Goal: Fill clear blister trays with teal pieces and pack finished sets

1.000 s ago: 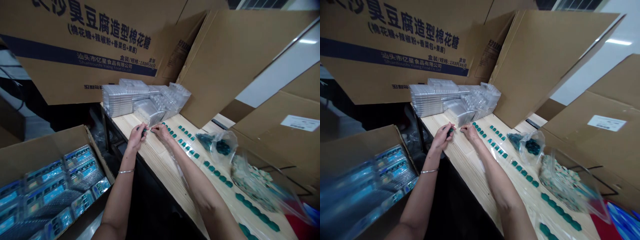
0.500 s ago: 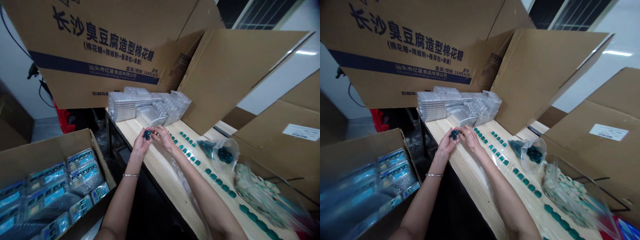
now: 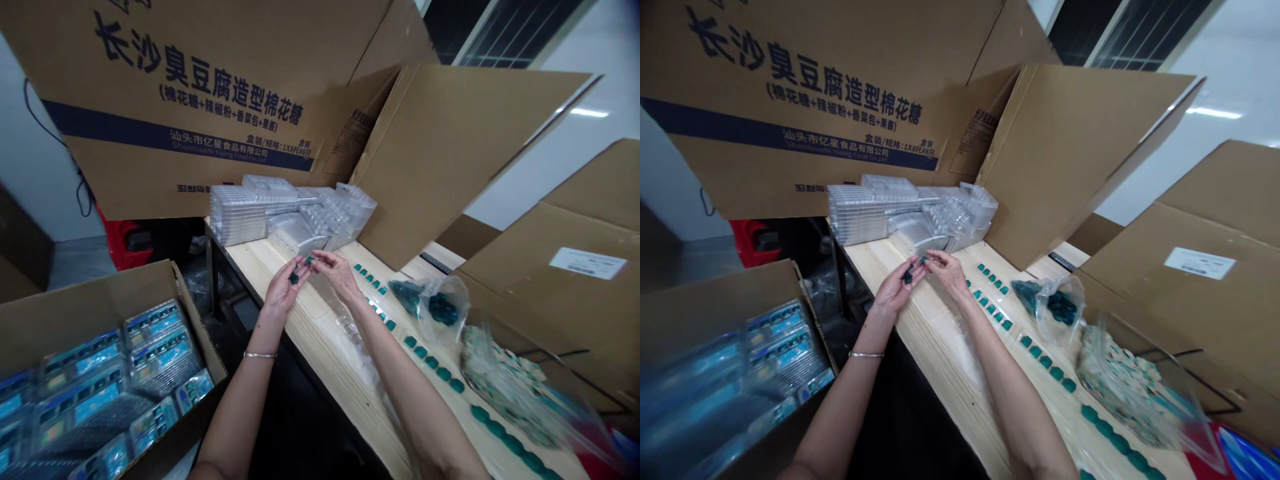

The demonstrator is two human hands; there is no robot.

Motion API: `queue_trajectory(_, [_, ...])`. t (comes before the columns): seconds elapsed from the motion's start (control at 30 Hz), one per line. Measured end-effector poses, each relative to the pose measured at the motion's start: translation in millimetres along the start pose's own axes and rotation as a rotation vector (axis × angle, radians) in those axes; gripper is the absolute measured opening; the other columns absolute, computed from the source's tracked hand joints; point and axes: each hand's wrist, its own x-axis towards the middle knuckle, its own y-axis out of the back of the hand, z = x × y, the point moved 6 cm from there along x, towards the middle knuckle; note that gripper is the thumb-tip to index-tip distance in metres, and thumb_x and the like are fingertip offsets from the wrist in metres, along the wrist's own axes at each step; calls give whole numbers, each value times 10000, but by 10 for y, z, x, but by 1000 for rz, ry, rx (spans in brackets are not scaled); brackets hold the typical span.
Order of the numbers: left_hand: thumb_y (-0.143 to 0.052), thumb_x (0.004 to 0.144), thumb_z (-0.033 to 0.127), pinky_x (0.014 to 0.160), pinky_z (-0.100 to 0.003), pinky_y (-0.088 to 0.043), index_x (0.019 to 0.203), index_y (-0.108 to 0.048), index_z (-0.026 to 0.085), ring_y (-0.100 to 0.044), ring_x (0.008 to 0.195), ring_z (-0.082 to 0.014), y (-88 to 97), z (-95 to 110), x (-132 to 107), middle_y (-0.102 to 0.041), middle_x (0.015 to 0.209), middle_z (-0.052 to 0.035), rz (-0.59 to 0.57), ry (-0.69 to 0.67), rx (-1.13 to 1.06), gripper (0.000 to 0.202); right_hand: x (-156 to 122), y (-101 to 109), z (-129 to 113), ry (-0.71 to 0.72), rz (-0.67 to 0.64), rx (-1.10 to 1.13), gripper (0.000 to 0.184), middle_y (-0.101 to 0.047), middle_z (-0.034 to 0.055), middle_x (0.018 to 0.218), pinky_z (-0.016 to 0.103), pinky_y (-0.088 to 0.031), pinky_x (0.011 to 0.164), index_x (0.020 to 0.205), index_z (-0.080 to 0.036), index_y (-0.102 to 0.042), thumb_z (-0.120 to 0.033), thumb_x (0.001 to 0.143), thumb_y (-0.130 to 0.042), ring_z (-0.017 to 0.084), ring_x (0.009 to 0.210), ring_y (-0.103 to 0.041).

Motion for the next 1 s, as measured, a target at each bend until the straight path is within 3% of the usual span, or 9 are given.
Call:
queue_trajectory(0.17, [-581, 782, 131, 890, -362, -480, 843, -620, 99, -639, 889, -166, 145, 155, 13, -667, 889, -108, 54, -93, 68, 79, -35, 159, 233, 37, 69, -278, 211, -708, 62, 798, 320, -501, 741, 809, -152, -715, -269, 668, -610, 188, 729, -650])
queue_trajectory(0.37, [-567, 786, 112, 890, -368, -481, 821, -611, 97, -641, 855, -153, 268, 159, 65, -667, 837, -94, 107, -61, 75, 58, -116, 102, 559, 19, 76, -453, 221, -702, 32, 762, 291, -502, 695, 832, -179, -712, -231, 701, -542, 177, 710, -641])
queue_trajectory(0.53, [-594, 761, 100, 899, -399, -470, 837, -617, 81, -645, 868, -186, 218, 127, 49, -664, 875, -115, 67, -62, 62, 81, -102, 23, 469, 156, 55, -489, 188, -691, 56, 805, 263, -489, 693, 779, -155, -709, -259, 708, -569, 167, 723, -631])
queue_trajectory(0.77, [-628, 745, 137, 906, -432, -450, 833, -613, 94, -646, 835, -183, 230, 74, 29, -660, 866, -103, 94, -48, 122, 99, -79, -6, 420, 89, 79, -482, 136, -690, 35, 695, 245, -471, 627, 708, -150, -702, -202, 709, -576, 157, 631, -621])
queue_trajectory(1.0, [-657, 721, 166, 878, -402, -463, 825, -609, 111, -640, 823, -168, 246, 49, 40, -661, 852, -89, 85, -54, 133, 127, -104, -68, 321, 243, 6, -525, 125, -704, 43, 784, 259, -476, 684, 743, -174, -699, -152, 741, -576, 168, 714, -642])
